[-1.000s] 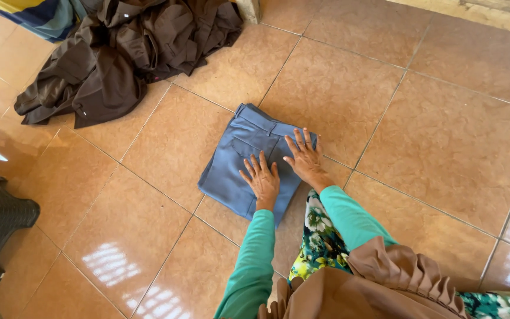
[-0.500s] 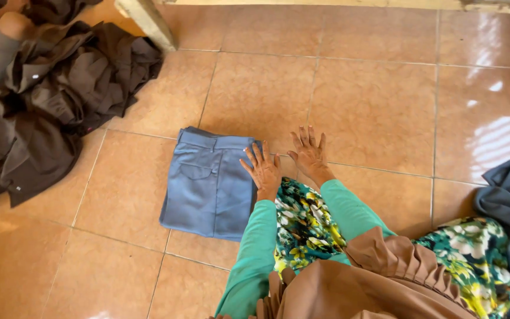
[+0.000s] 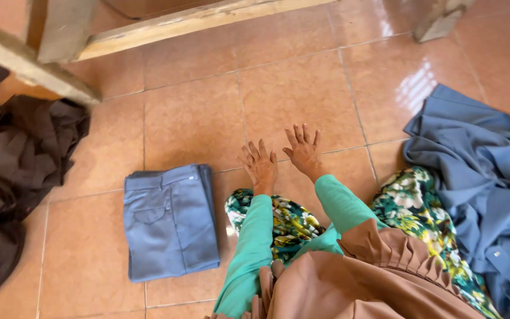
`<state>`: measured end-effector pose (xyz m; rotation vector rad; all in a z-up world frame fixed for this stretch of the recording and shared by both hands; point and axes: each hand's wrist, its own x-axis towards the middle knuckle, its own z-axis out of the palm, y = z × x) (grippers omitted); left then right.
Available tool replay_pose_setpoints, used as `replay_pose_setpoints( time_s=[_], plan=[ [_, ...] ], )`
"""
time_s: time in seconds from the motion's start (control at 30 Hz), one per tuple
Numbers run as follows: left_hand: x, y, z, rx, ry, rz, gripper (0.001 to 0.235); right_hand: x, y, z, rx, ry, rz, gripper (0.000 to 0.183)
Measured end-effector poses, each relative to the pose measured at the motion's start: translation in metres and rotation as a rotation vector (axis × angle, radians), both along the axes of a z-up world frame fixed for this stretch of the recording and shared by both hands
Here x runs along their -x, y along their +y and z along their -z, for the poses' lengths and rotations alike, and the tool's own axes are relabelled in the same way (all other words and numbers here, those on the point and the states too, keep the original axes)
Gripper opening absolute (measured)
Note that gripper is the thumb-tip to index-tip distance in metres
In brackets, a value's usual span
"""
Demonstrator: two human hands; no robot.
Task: The person sits on the floor and folds a pair of grey trousers by hand. They smooth the fabric, fold the legs together, and then fold the garment into a compact rectangle before placing it on a stack of previously folded trousers.
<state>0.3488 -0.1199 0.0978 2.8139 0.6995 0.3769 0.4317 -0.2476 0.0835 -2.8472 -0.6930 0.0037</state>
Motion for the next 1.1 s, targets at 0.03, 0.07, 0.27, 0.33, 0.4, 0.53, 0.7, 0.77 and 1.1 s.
replay_pose_setpoints(
  time_s=[0.03, 0.07, 0.27, 0.33, 0.4, 0.53, 0.7, 0.77, 1.1],
  plan=[
    [-0.01, -0.014, 0.004, 0.005, 0.001, 0.038, 0.059, 0.0, -0.017, -0.006, 0.005, 0.001, 0.038, 0.07],
    [-0.02, -0.028, 0.009, 0.032, 0.08, 0.068, 0.059, -0.001, -0.034, -0.013, 0.01, 0.004, 0.078, 0.069],
    [-0.062, -0.1, -0.006, 0.075, 0.291, 0.264, 0.064, -0.011, -0.122, -0.028, 0.055, 0.019, 0.272, 0.067],
    [-0.069, -0.12, -0.013, 0.068, 0.315, 0.332, 0.065, -0.012, -0.147, -0.028, 0.055, 0.025, 0.337, 0.066],
    [-0.076, -0.144, -0.016, 0.045, 0.258, 0.387, 0.065, -0.012, -0.175, -0.026, 0.042, 0.011, 0.382, 0.066],
    [-0.084, -0.203, -0.015, 0.02, 0.197, 0.542, 0.064, -0.001, -0.242, -0.029, 0.042, 0.014, 0.504, 0.066],
    [-0.078, -0.297, -0.011, -0.015, 0.144, 0.782, 0.064, 0.034, -0.324, -0.04, -0.015, 0.018, 0.703, 0.066],
    [-0.072, -0.337, -0.021, -0.032, 0.114, 0.879, 0.063, 0.047, -0.361, -0.037, 0.002, -0.013, 0.773, 0.067],
    [-0.031, -0.51, -0.028, -0.004, 0.195, 1.373, 0.061, 0.159, -0.547, -0.045, 0.229, -0.226, 1.292, 0.087]
  ],
)
